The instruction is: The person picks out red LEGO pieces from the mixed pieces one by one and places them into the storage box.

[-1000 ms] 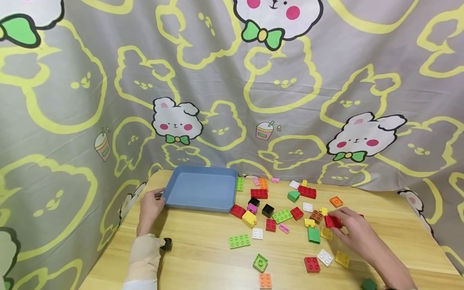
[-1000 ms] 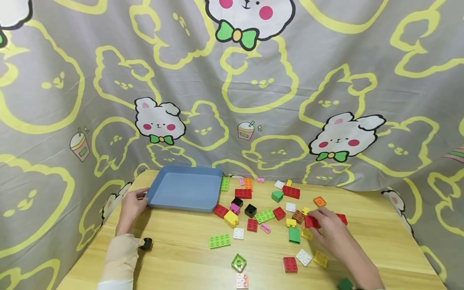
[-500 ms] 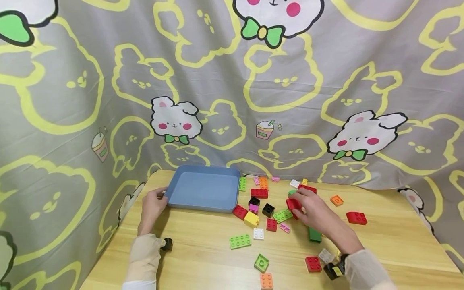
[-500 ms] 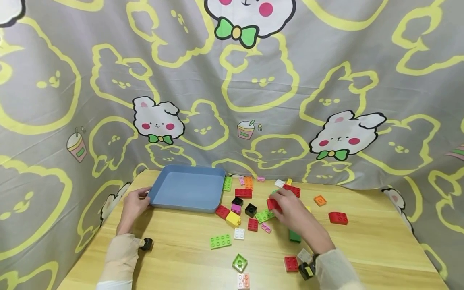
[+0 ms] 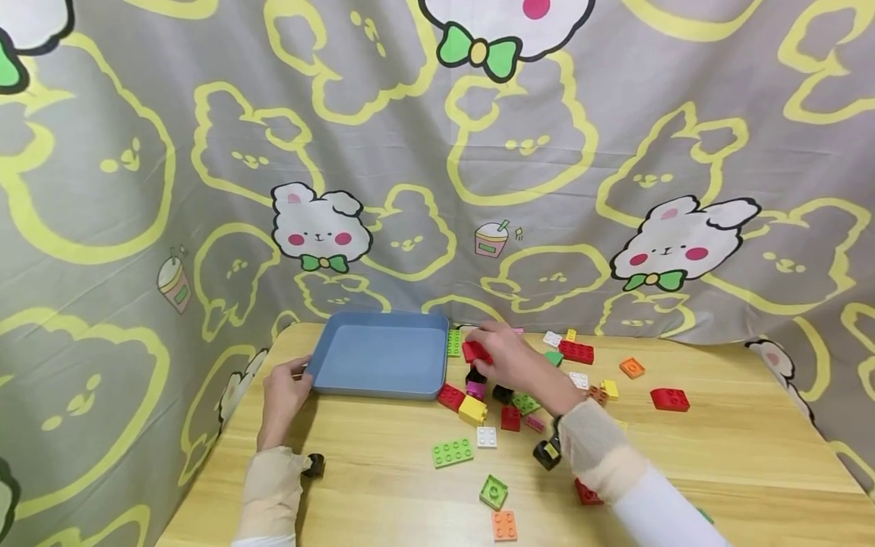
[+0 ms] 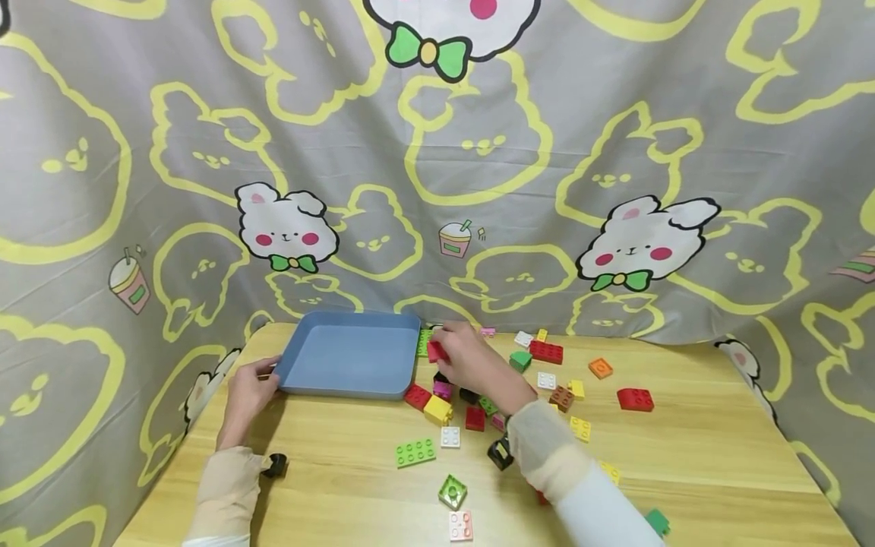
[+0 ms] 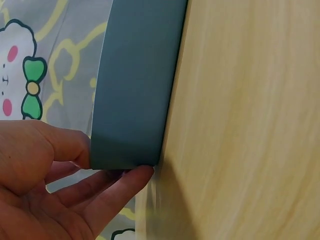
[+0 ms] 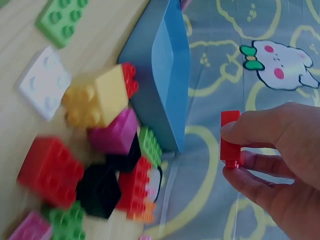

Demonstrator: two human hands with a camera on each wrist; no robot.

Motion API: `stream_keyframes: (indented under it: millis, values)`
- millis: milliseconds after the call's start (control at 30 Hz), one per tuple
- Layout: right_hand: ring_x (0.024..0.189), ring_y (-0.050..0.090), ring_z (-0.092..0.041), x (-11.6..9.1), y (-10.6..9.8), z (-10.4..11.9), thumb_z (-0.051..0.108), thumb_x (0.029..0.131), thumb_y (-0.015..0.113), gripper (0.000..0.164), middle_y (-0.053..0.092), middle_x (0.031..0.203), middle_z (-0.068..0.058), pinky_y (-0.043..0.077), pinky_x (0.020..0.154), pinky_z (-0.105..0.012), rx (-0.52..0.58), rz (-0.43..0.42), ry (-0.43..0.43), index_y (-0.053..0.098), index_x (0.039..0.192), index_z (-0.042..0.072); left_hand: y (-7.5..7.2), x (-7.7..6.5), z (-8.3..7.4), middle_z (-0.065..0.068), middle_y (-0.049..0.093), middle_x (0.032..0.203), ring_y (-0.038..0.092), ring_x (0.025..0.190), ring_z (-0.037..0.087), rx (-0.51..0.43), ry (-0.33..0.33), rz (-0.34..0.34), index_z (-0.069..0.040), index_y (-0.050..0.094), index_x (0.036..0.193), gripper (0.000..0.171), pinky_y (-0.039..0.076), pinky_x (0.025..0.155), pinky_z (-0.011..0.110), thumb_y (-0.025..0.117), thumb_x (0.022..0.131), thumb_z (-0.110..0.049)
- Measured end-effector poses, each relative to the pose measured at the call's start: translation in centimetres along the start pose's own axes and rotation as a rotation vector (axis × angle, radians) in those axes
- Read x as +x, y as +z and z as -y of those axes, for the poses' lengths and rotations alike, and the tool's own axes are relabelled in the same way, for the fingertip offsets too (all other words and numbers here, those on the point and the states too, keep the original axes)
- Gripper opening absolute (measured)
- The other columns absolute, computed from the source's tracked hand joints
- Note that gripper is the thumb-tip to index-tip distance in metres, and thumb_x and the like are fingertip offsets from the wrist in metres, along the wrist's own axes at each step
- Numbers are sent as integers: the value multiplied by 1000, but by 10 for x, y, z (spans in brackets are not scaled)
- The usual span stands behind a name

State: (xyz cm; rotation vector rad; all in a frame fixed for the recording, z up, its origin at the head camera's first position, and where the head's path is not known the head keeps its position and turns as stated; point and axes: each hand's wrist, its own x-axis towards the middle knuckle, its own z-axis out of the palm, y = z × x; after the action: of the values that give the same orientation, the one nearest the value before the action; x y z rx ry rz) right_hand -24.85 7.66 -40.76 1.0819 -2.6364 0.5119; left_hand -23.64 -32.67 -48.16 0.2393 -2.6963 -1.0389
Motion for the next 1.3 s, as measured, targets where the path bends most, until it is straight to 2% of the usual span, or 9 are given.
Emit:
stream_keyframes:
  millis: [167, 367, 467, 667, 867, 1133, 1300]
  values:
    - [88, 54, -22, 21, 10, 7, 8, 79, 74, 28, 62, 101, -8, 52, 76, -34, -12, 18, -8, 69, 106, 3, 1, 1, -1, 25, 65, 111, 63, 92, 34, -5, -9, 19, 0, 59, 132, 44, 49, 57, 29, 50, 89, -1]
    - [86, 53, -18, 40, 33, 21, 9, 83, 72, 29, 61, 102, -7, 52, 69, -27, 69, 79, 25, 68, 111, 3, 1, -2, 4, 26, 66, 109, 64, 88, 33, 5, -11, 8, 1, 60, 130, 44, 49, 56, 28, 52, 87, -1]
    - [86, 53, -16, 51, 45, 30, 11, 85, 71, 30, 62, 103, -6, 52, 71, -24, 80, 107, 28, 68, 113, 3, 0, -2, 5, 26, 66, 109, 65, 86, 32, 4, -12, -1, 1, 61, 130, 43, 49, 56, 28, 53, 88, -1]
    - [85, 56, -16, 68, 64, 45, 10, 85, 73, 23, 67, 99, -6, 53, 74, -25, 97, 117, 4, 71, 107, 4, 1, -1, 2, 27, 66, 107, 65, 85, 33, 17, -13, -17, 2, 62, 128, 43, 49, 56, 29, 54, 86, -1]
    - [78, 55, -12, 77, 79, 51, 9, 84, 74, 12, 66, 90, -3, 51, 67, -22, 97, 163, 58, 73, 96, 7, 2, 0, 0, 26, 65, 111, 64, 92, 34, -6, -22, 9, 0, 60, 131, 43, 51, 61, 31, 53, 88, -2]
    - [68, 52, -13, 88, 96, 56, 5, 82, 73, 7, 58, 73, 4, 46, 59, -24, 95, 246, 127, 71, 81, 11, 1, 0, 3, 26, 66, 108, 64, 90, 34, -1, -16, -8, 0, 62, 129, 43, 52, 63, 34, 54, 86, -2]
    - [66, 53, -12, 90, 101, 57, 10, 82, 77, 6, 58, 72, 5, 48, 58, -24, 128, 298, 211, 70, 82, 12, 2, 0, 4, 24, 66, 109, 65, 87, 32, -12, -26, 2, -2, 61, 130, 43, 50, 58, 28, 55, 87, -2]
